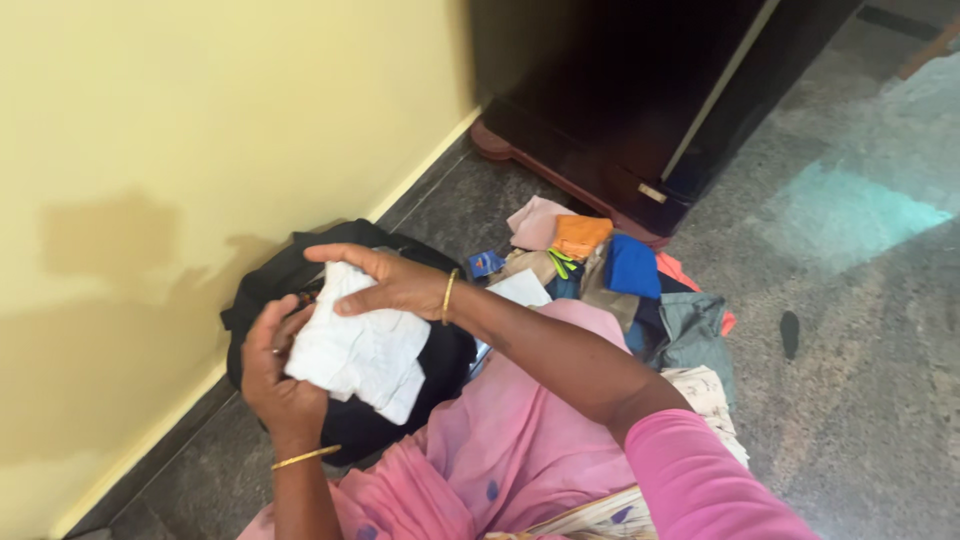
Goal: The person packs clothes into a black bag, folding and placing items including shirts and a patterned garment into the bag by hand.
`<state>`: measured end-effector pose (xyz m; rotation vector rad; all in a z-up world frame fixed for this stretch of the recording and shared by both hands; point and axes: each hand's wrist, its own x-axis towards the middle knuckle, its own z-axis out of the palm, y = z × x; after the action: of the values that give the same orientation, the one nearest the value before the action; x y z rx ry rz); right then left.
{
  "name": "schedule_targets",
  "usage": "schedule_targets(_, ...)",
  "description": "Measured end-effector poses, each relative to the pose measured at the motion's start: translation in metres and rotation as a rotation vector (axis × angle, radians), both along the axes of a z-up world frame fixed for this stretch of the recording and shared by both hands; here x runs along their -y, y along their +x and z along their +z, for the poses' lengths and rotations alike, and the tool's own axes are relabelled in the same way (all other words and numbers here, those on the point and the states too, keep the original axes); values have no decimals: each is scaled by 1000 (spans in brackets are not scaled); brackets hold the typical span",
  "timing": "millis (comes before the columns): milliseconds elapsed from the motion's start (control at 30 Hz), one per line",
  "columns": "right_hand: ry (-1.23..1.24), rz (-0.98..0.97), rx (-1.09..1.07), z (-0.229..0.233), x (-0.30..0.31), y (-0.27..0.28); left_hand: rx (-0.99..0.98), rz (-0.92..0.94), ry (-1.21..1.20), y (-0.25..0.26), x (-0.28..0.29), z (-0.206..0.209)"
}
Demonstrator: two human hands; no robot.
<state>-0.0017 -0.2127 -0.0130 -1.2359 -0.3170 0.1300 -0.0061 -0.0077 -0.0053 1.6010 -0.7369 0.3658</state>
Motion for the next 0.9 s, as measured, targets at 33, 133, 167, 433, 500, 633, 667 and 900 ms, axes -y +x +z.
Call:
schedule_targets(33, 6, 2, 25, 3, 0, -2, -65, -21, -64, 2, 0, -4)
schedule_targets(133, 38, 33, 65, 8, 4, -8, -185, -60, -107, 13, -5, -20)
schedule_targets(167, 67, 71, 78, 9, 5, -10, -239, -68, -82, 17, -7, -26)
schedule_targets(433, -45, -23, 55, 9, 9, -9, -143, 11, -25, 21, -14, -51)
schedule_targets(500, -1, -34, 3, 7, 7, -7, -93, 35, 20, 16, -14, -45)
schedule_targets(633, -104, -83, 39, 4, 5, -6, -110, 26, 40, 13, -12, -38)
schedule_targets(667, -81, -71, 53, 4, 5, -6, -84, 34, 50, 14, -13, -38)
schedule_targets(900, -208, -148, 161, 8, -2, -7, -355, -84, -313, 24, -10, -48)
